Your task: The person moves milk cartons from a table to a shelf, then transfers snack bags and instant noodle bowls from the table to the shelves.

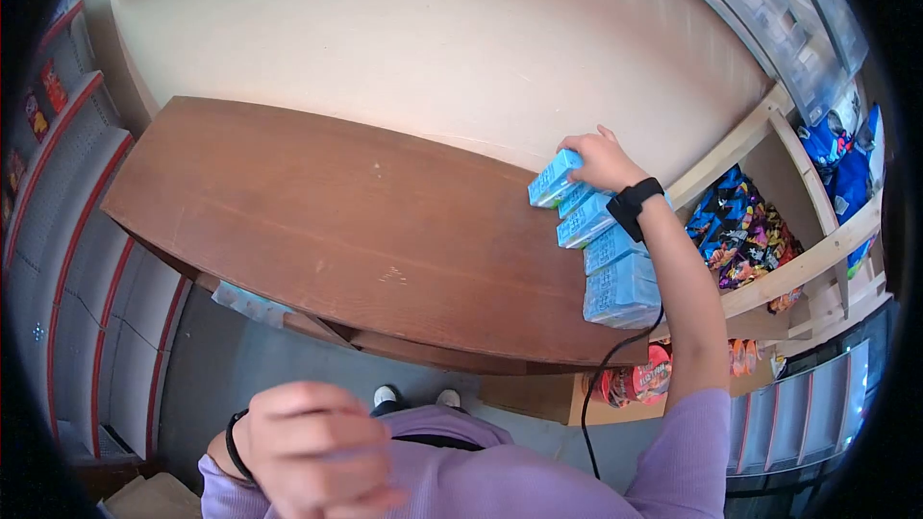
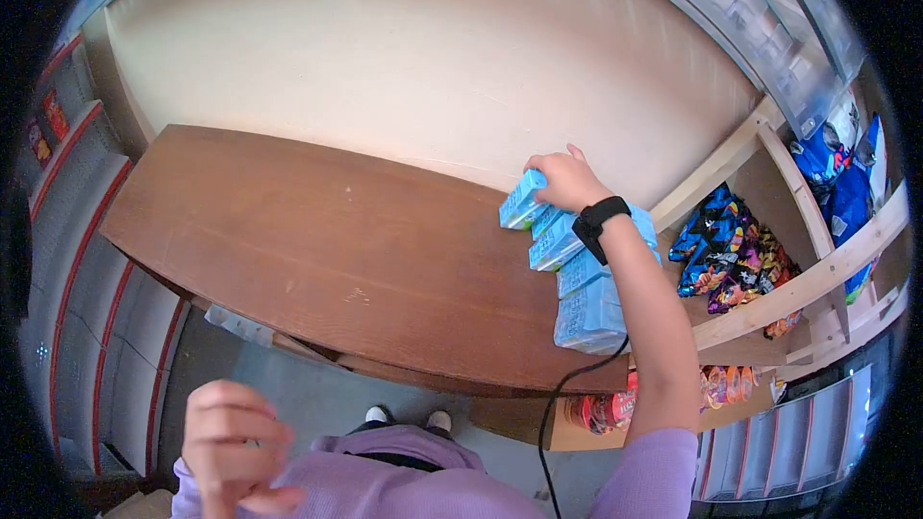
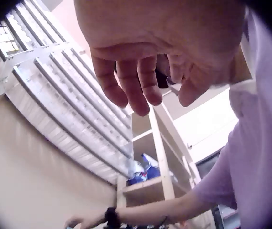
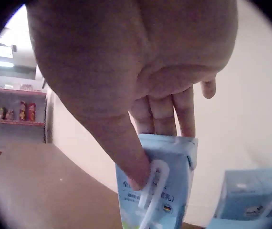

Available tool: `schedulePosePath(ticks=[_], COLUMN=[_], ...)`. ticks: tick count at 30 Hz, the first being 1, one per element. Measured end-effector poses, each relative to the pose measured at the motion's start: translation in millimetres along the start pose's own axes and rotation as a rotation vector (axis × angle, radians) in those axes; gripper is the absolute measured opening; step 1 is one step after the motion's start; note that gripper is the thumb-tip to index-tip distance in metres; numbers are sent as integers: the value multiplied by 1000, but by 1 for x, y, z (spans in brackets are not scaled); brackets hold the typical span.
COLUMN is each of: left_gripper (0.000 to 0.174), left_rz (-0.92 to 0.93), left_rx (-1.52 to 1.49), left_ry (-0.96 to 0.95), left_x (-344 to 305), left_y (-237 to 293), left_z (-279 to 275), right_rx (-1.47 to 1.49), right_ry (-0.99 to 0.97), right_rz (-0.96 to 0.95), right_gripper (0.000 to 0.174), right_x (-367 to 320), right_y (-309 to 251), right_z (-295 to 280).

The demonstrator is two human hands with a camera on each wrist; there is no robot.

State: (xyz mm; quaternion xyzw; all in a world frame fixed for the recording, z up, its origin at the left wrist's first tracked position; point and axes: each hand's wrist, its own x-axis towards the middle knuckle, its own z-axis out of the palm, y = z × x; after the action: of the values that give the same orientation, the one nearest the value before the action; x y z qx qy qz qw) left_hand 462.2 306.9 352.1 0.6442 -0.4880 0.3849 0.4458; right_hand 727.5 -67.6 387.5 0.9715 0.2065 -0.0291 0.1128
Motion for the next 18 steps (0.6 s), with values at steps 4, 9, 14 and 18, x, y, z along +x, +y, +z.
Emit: schedulePosePath(ticks=[4,9,14,18], left_gripper=[18,47,49,52], left_rz=[-1,-227,-217,-194], left_rx=[146,260,169,136], left_ry=[-172,-253,-269,-246], left_x=[-8,-44,-42,-38], left_y=[-20,-39,-43,-43], left_z=[9,39,68,78], right_rx=[121,150,53,-61], right_ry=[189,-93,29,71], right_rz=[-89,-112,-131,-98], right_gripper=[40,38,35,32], right_x=[-44,-114,-131,-129], right_y=[-32,-54,-36,-26], right_z=[-33,-43,3,12])
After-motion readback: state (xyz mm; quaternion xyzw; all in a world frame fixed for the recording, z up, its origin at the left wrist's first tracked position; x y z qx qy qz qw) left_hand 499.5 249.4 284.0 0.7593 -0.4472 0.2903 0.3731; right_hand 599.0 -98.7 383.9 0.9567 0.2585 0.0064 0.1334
